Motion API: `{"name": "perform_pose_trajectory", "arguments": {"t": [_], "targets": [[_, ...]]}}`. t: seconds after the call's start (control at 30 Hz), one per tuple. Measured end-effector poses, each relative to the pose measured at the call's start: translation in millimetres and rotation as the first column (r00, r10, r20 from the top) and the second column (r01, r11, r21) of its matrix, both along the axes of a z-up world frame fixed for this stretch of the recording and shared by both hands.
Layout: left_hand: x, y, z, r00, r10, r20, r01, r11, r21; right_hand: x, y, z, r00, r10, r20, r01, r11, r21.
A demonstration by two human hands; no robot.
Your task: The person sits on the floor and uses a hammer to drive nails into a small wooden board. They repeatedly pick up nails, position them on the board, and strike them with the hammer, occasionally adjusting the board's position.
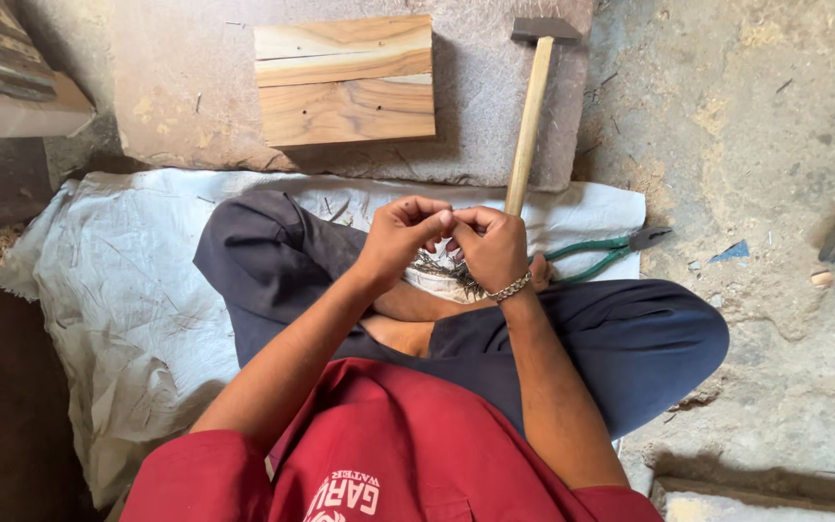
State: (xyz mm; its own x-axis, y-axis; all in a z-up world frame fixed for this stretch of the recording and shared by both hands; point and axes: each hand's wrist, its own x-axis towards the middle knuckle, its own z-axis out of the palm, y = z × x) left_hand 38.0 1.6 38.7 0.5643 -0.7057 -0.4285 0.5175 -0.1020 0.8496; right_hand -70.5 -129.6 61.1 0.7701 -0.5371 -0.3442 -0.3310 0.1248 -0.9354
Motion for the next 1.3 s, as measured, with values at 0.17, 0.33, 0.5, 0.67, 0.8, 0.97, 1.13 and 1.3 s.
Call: {"name": "perform_pose_trajectory", "arguments": {"t": [0.17,0.33,0.5,0.67,0.8,0.97,1.13,1.3], "targets": [[17,-9,-6,0.996,0.086,0.001,-0.086,0.996,-0.010,12,-2,9,1.000,-0.029,0.000,0.029,0.988,-0.154],[95,-49,-9,0.763,0.182,0.621,-0.161,0.983,-0.091,33,-11,6,0.999,-0.043,-0.003,0.039,0.938,-0.345],[169,-96,-8,0.497,0.038,0.867,-0.207,0.975,0.075,95,-41,-23,0.982,-0.142,0.128,0.187,0.855,-0.484],[185,-120,-15,0.325,0.029,0.945,-0.134,0.991,0.016,145,-56,-64,0.978,-0.084,0.193,0.149,0.924,-0.352],[185,-120,-27,0.327,-0.005,0.945,-0.156,0.986,0.060,157,-46,-82,0.981,-0.044,0.188,0.115,0.914,-0.388],[187,-119,-29,0.307,-0.016,0.951,-0.156,0.986,0.067,162,-48,-76,0.983,-0.016,0.182,0.071,0.951,-0.300],[186,-121,-27,0.330,0.035,0.943,-0.150,0.989,0.016,159,-63,-63,0.994,-0.029,0.102,0.046,0.985,-0.167],[186,-121,-29,0.322,0.058,0.945,-0.160,0.987,-0.006,126,-91,-40,0.992,-0.125,0.025,0.126,0.927,-0.354]]}}
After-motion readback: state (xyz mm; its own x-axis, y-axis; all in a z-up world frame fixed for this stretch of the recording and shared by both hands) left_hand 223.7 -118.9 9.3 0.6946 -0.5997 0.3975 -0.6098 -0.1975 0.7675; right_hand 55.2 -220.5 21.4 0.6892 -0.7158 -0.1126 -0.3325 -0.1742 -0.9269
